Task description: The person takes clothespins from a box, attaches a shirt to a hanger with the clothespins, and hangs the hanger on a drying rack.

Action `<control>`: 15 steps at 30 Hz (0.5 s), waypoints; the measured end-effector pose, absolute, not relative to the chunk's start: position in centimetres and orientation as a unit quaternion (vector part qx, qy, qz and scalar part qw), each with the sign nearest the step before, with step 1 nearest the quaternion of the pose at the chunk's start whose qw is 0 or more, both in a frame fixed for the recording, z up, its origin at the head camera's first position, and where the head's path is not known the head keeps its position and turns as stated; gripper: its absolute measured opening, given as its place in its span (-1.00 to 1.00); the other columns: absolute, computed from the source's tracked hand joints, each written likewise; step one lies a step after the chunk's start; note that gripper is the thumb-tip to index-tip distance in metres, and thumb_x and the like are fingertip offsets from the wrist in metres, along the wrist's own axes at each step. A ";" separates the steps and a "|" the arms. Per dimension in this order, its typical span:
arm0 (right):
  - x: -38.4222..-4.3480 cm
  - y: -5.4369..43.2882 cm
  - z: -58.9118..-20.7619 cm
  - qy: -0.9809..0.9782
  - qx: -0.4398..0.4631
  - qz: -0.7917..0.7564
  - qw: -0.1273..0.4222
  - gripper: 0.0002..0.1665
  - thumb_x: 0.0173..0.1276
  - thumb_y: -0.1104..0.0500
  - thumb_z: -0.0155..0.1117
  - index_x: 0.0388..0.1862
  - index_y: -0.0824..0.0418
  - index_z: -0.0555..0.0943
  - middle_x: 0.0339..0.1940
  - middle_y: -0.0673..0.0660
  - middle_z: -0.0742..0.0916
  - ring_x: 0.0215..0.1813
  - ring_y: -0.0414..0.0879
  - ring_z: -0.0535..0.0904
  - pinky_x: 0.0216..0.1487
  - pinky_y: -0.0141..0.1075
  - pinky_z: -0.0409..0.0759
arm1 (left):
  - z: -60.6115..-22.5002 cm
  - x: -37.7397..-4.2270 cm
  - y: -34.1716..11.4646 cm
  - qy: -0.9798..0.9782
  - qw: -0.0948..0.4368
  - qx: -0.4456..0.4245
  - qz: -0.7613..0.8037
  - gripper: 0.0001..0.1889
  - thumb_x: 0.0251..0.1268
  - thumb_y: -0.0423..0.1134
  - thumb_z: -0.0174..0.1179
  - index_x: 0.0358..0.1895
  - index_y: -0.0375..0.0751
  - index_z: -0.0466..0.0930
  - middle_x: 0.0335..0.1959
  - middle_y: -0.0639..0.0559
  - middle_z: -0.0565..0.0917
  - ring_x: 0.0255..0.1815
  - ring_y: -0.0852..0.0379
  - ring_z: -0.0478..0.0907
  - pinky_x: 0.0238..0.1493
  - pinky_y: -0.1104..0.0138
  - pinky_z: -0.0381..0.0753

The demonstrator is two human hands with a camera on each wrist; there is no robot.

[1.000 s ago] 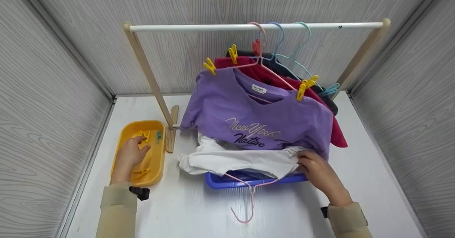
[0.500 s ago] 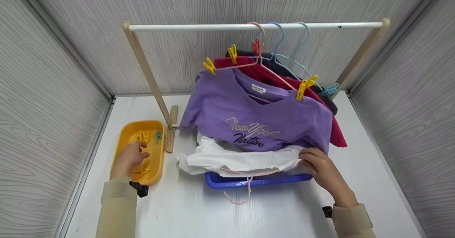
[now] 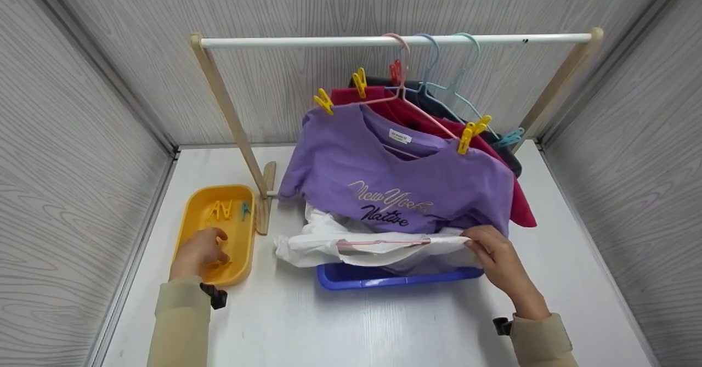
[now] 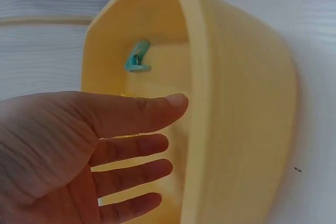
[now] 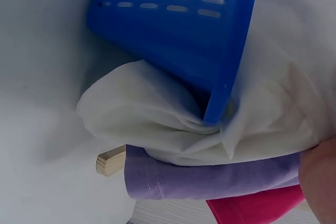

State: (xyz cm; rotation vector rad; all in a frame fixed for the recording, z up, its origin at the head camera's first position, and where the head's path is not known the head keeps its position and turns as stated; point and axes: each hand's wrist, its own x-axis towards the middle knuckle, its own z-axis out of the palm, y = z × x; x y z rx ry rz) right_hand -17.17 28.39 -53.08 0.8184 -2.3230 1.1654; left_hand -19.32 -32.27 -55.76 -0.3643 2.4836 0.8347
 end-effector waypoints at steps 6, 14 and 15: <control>-16.4 27.3 -51.1 -0.825 0.273 0.451 0.201 -0.74 0.13 0.67 0.23 -0.28 0.42 0.59 -0.32 0.24 0.63 -0.26 -0.10 0.50 -0.21 -0.49 0.42 | -56.2 -18.7 -32.2 0.912 0.256 -0.127 0.295 -0.45 0.13 -0.37 0.40 0.23 -0.35 0.47 0.12 -0.34 0.52 -0.05 -0.20 0.45 0.06 -0.04 0.52; -15.6 26.4 -49.5 -0.817 0.261 0.471 0.208 -0.74 0.15 0.68 0.18 -0.29 0.42 0.58 -0.39 0.22 0.60 -0.41 -0.14 0.45 -0.41 -0.45 0.39 | -56.3 -17.8 -32.0 0.901 0.254 -0.157 0.314 -0.50 0.19 -0.43 0.30 0.24 -0.31 0.46 0.13 -0.30 0.49 -0.02 -0.23 0.40 -0.01 0.00 0.54; -15.6 26.5 -49.6 -0.815 0.258 0.476 0.206 -0.74 0.15 0.69 0.18 -0.28 0.42 0.58 -0.39 0.22 0.60 -0.44 -0.13 0.45 -0.44 -0.45 0.39 | -56.3 -17.7 -32.0 0.900 0.254 -0.161 0.317 -0.51 0.20 -0.43 0.28 0.23 -0.31 0.46 0.12 -0.29 0.49 -0.02 -0.23 0.39 -0.02 0.01 0.54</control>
